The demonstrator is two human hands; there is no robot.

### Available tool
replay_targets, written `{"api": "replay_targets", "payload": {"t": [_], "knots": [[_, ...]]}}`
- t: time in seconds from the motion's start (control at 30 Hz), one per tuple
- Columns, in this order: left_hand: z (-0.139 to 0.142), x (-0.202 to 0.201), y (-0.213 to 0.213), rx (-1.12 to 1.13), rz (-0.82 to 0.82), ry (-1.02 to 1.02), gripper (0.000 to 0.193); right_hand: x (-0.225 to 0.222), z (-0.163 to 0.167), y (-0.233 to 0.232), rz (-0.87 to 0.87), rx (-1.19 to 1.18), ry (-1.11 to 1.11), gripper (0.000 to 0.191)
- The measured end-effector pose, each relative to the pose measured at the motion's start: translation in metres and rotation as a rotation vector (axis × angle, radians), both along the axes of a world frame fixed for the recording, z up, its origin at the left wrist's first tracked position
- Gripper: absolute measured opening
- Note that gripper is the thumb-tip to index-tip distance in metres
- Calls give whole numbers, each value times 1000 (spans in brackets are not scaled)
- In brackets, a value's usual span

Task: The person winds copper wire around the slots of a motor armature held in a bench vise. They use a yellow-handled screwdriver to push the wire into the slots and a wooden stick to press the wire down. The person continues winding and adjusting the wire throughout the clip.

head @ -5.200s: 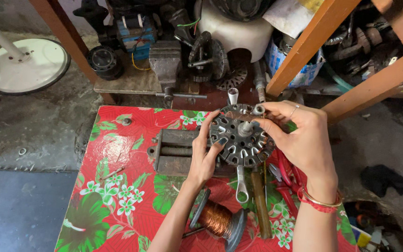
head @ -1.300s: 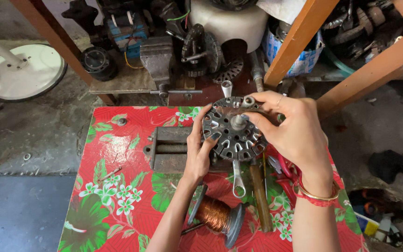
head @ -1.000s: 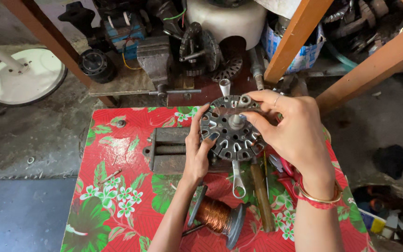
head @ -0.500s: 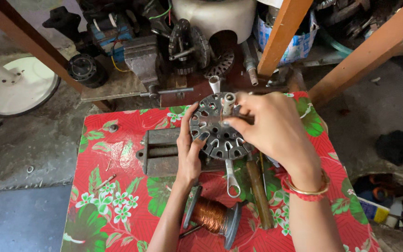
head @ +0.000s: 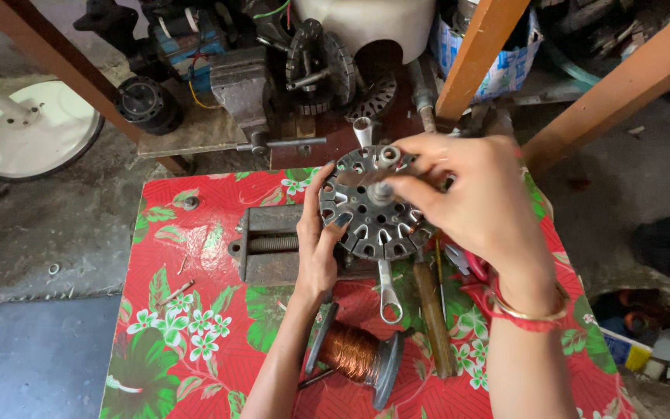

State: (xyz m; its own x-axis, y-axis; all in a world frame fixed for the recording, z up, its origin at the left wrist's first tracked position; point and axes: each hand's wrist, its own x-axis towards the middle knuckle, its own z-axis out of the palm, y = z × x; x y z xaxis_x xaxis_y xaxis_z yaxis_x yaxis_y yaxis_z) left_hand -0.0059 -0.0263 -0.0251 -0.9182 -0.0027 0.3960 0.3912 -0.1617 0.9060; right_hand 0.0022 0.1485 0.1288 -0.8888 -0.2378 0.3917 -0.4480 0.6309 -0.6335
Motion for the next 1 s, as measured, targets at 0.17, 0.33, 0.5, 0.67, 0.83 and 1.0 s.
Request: {"api": "replay_targets", "payload": {"t": [0.17,0.33,0.5,0.67,0.83,1.0], "knots": [[0,1,-1,-21,12,46,80,-3,-7,-2,-21,155,78,20],[0,1,-1,10,-2,38,81,-4,-12,2,44,-5,52,28],[0,2,0,13,-9,49,79,-8,-12,1,-31,219,-22,18],[-1,2,0,15,-12,3,78,-6,-7,-1,10,125,-14,21],[-1,2,0,19,-15,21,79,-5,-7,0,-29,113,-14,20],[1,4,-1,-3,-4,26,80,-5,-11,5,23,155,19,26]]}}
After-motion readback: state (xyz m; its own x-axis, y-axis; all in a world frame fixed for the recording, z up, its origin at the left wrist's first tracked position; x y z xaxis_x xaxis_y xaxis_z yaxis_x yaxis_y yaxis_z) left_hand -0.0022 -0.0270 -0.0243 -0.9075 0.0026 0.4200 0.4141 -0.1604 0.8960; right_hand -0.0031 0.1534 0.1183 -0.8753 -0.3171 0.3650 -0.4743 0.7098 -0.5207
